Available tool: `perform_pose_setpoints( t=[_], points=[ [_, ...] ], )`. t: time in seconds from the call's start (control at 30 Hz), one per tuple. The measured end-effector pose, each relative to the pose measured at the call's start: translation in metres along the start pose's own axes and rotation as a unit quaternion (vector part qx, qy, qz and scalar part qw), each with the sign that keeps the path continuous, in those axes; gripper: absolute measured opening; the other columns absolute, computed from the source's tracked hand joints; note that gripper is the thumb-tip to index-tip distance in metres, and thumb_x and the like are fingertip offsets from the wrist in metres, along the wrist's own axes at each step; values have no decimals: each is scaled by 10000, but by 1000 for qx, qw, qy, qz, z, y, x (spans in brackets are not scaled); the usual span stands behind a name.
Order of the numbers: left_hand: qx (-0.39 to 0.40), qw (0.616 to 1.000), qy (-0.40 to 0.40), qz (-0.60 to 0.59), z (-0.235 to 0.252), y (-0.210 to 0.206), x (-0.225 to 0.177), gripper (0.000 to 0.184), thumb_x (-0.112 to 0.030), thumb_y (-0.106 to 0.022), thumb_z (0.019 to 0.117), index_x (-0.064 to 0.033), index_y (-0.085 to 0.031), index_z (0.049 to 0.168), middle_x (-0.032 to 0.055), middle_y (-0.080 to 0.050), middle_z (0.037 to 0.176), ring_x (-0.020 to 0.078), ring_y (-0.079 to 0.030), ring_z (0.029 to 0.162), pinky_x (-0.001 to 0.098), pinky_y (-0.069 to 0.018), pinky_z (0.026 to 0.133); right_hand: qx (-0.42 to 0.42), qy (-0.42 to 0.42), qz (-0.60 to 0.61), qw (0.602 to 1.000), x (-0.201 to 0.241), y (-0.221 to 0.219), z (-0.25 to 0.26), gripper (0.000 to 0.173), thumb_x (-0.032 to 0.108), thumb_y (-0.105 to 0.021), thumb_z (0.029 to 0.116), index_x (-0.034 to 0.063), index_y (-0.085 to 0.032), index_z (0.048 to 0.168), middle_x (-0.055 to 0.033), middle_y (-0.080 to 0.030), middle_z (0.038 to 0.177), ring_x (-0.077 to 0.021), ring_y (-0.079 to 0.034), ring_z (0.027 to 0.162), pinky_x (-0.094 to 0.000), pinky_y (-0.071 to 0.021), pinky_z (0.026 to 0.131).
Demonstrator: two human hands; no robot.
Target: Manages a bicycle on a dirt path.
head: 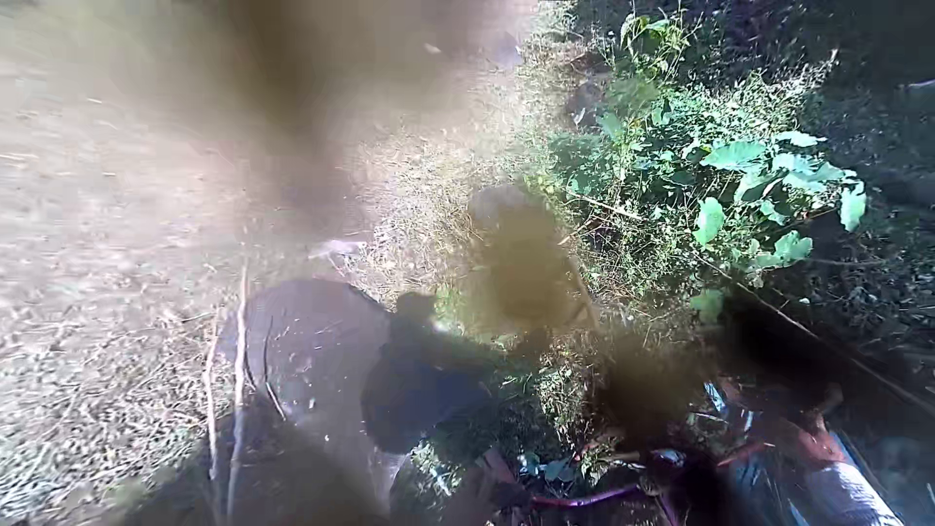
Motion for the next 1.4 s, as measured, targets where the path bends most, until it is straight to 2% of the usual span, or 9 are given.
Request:
perform_pose_setpoints(
  t=[0.17,0.27,0.47,0.6,0.73,0.93,1.07,1.23,1.4],
  points=[
    [25,998,-43,44,46,-10,-60,550,-433,-388,1113,-4,-552,1414,287,-650,1293,455,-627,1223,650,-462,1046,-59,-27,0,998,-36,53,-19,611,113,-612,975,-18,-364,1518,-269,-550,1390,-332,-598,1199,-507,-504,981],
    [27,995,-59,74,74,-16,-92,570,-474,-384,1104,-45,-546,1442,255,-632,1357,432,-597,1283,641,-440,1085,-101,-51,17,993,-66,69,-19,683,121,-628,965,-9,-307,1554,-284,-549,1394,-362,-603,1208,-540,-498,992],
    [32,986,-88,136,126,-20,-155,604,-454,-360,1114,-16,-469,1515,236,-530,1505,361,-490,1428,543,-353,1200,-131,-83,34,987,-98,76,0,632,76,-643,968,-74,-352,1508,-325,-518,1416,-387,-545,1297,-526,-424,1096],
    [36,984,-63,161,131,-13,-196,586,-439,-352,1120,-18,-469,1511,217,-512,1526,345,-469,1446,541,-333,1210,-142,-77,85,983,-104,70,17,659,32,-657,930,-77,-347,1501,-317,-537,1382,-354,-574,1239,-495,-454,1058],
    [26,982,-92,163,128,-4,-216,573,-412,-378,1121,13,-480,1492,244,-509,1519,355,-471,1443,527,-332,1211,-145,-88,95,981,-112,70,34,612,34,-651,938,-75,-389,1480,-323,-563,1345,-385,-596,1201,-544,-470,1017],
    [-24,977,-136,162,103,5,-235,548,-380,-387,1122,32,-510,1461,260,-548,1472,369,-508,1407,525,-350,1200,-143,-78,164,973,-119,79,61,713,21,-616,945,-14,-264,1564,-293,-497,1444,-354,-559,1260,-520,-467,1030],
    [-27,976,-126,175,100,-2,-245,554,-395,-384,1120,24,-511,1460,250,-561,1460,364,-525,1391,530,-364,1189,-133,-104,161,972,-108,91,62,663,87,-605,970,25,-303,1557,-275,-532,1397,-342,-604,1150,-537,-513,911],
    [-23,974,-131,182,124,-18,-244,570,-397,-375,1117,42,-516,1452,264,-550,1467,373,-515,1399,534,-358,1195,-118,-108,151,976,-122,90,82,742,72,-626,950,27,-239,1581,-271,-535,1399,-323,-610,1150,-511,-520,913],
    [-2,979,-96,181,149,-30,-260,573,-426,-381,1114,11,-513,1460,248,-564,1456,360,-526,1389,537,-376,1180,-110,-121,133,978,-148,74,117,738,56,-644,940,-16,-261,1567,-289,-525,1425,-358,-564,1279,-520,-464,1064]
  ],
)
Point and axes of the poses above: each hand's wrist, its own z-axis towards the middle knuckle, its own y-axis out of the back of the hand, x = y × z, the point moved 5 cm from there along z, towards the middle knuckle
